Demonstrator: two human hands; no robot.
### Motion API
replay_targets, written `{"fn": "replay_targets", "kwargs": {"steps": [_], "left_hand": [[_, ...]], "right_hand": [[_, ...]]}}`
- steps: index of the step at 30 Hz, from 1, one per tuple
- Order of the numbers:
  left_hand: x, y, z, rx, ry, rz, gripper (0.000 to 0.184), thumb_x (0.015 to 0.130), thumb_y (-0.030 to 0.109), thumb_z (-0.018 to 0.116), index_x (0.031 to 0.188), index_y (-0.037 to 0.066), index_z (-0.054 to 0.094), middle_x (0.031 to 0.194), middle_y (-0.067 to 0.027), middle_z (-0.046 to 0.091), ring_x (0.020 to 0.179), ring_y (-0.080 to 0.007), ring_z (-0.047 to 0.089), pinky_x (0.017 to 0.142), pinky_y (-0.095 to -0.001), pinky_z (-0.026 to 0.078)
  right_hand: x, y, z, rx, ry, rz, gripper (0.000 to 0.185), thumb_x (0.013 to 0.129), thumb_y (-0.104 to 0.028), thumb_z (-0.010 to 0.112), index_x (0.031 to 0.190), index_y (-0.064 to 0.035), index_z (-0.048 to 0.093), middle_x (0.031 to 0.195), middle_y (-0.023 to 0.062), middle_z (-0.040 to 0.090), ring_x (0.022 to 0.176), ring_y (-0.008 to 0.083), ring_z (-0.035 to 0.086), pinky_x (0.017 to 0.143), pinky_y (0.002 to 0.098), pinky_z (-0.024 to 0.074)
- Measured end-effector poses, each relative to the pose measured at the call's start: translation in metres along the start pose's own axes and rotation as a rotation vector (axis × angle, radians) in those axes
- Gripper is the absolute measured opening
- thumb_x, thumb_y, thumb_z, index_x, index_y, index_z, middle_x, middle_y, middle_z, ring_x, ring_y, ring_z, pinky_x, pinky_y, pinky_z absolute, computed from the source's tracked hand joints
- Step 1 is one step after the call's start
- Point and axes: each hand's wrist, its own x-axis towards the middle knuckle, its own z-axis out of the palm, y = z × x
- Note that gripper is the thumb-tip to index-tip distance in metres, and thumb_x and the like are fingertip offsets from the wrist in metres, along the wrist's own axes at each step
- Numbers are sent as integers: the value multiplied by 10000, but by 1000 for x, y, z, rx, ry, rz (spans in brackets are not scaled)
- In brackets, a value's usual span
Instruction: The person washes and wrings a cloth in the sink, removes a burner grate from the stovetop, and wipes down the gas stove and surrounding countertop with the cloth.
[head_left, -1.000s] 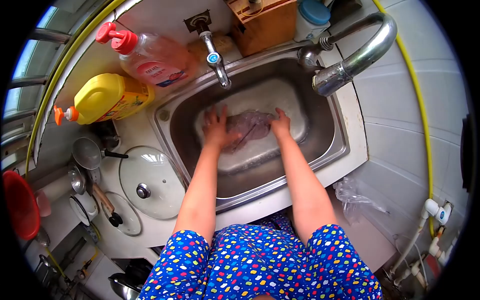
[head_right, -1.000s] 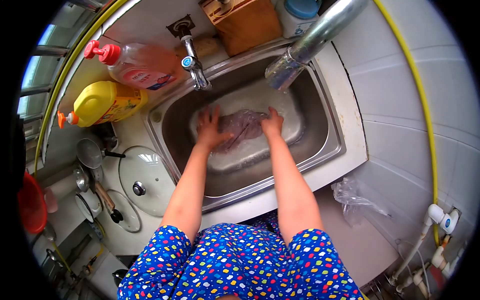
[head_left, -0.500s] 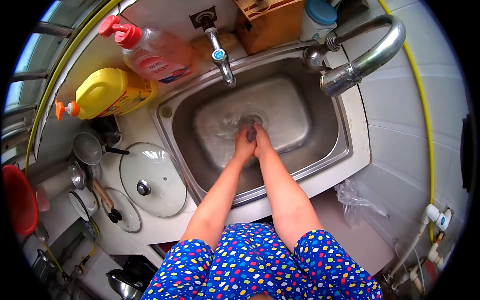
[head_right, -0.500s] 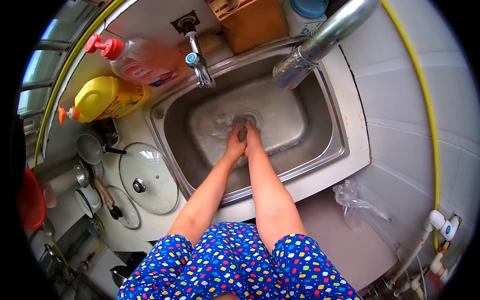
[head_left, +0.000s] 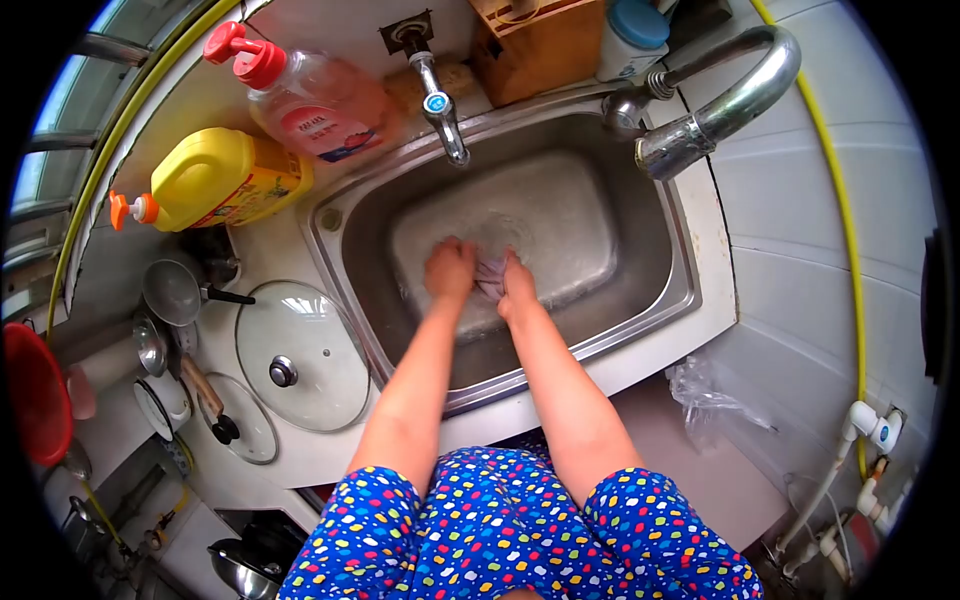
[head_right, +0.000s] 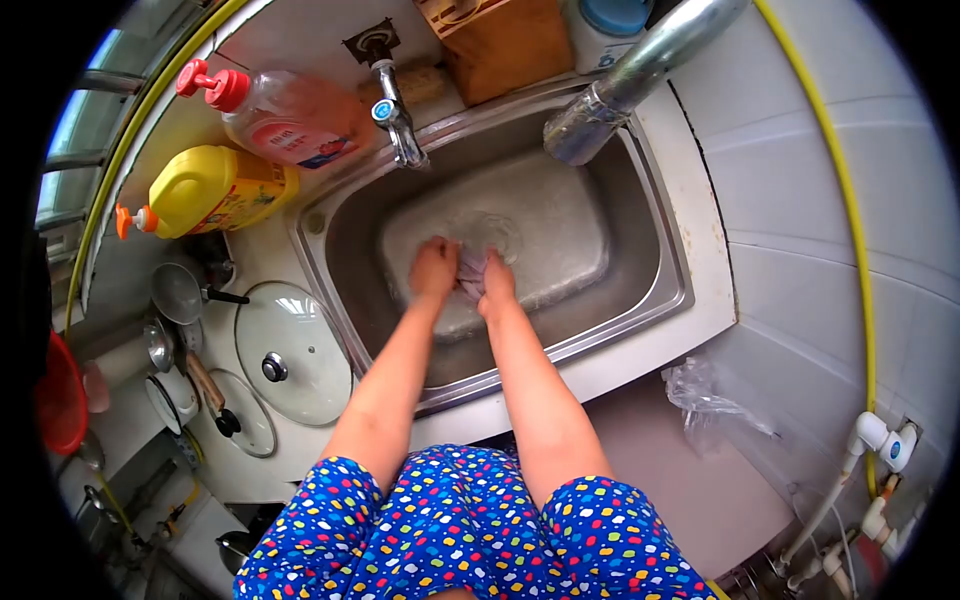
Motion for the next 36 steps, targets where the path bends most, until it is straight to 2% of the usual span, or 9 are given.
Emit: {"fn": "replay_targets", "kwargs": {"steps": [4, 6, 8, 10, 13, 18, 23, 31, 36], "left_hand": [[13, -36, -6, 120, 283, 55, 391, 855, 466, 609, 1149, 214, 657, 1243, -152, 548, 1148, -371, 517, 947, -475, 444], [25, -53, 27, 229, 167, -171, 675, 846, 517, 648, 1410, 189, 474, 1347, -224, 472, 1224, -325, 499, 980, -426, 427], [22, -68, 58, -357, -99, 27, 679, 841, 461, 690, 1374, 91, 488, 1284, -201, 529, 1155, -260, 546, 890, -372, 484], [-26, -12, 29, -896, -247, -71, 578, 836, 400, 716, 1244, 21, 557, 1075, -130, 641, 962, -196, 606, 754, -324, 511], [-62, 28, 18, -647, -124, 134, 326, 834, 327, 717, 867, 9, 653, 717, -29, 634, 645, -136, 565, 621, -321, 477], [-77, 49, -11, -430, -29, 7, 432, 887, 420, 588, 825, 3, 685, 752, -152, 692, 725, -261, 671, 672, -393, 487], [-78, 53, -38, -523, 71, -8, 474, 897, 449, 517, 819, 13, 686, 802, -244, 660, 786, -415, 650, 693, -473, 477], [-92, 52, -58, -1220, -14, -121, 319, 959, 264, 519, 776, 19, 607, 631, -5, 540, 590, -112, 477, 564, -323, 415], [-107, 57, -74, -1471, 15, -162, 281, 972, 274, 525, 862, 35, 621, 729, 31, 556, 654, -80, 492, 584, -280, 404]], "right_hand": [[9, -19, -18, -23, 241, -8, 556, 912, -572, 510, 1302, -176, 494, 1456, 83, 376, 1376, 247, 288, 1070, 651, 150], [36, 3, -31, -71, 202, -33, 551, 908, -584, 509, 1275, -174, 512, 1387, 85, 444, 1299, 251, 379, 1047, 626, 229], [44, 12, -30, -119, 162, -57, 547, 905, -596, 508, 1249, -171, 530, 1319, 87, 511, 1222, 256, 469, 1024, 601, 309], [39, 6, -26, 8, -49, 158, 557, 884, -614, 541, 1184, -145, 567, 1154, 88, 609, 1003, 248, 585, 891, 485, 466], [25, -11, -24, 121, -139, 141, 586, 860, -589, 615, 1184, -105, 550, 994, 74, 626, 855, 228, 620, 701, 372, 525], [-17, -19, -1, -139, -16, -200, 352, 960, -401, 571, 788, -93, 565, 698, 2, 519, 627, 121, 487, 558, 310, 416], [-59, -11, 30, -77, -71, -350, 369, 979, -345, 546, 747, -58, 540, 676, -7, 512, 611, 94, 462, 537, 294, 385], [-109, -20, 47, -603, -98, -828, 416, 947, -285, 552, 622, -26, 531, 531, 21, 489, 537, 112, 399, 505, 338, 370], [-129, -17, 53, -735, -135, -978, 404, 932, -296, 573, 642, -16, 547, 525, 68, 494, 530, 120, 406, 510, 352, 381]]}}
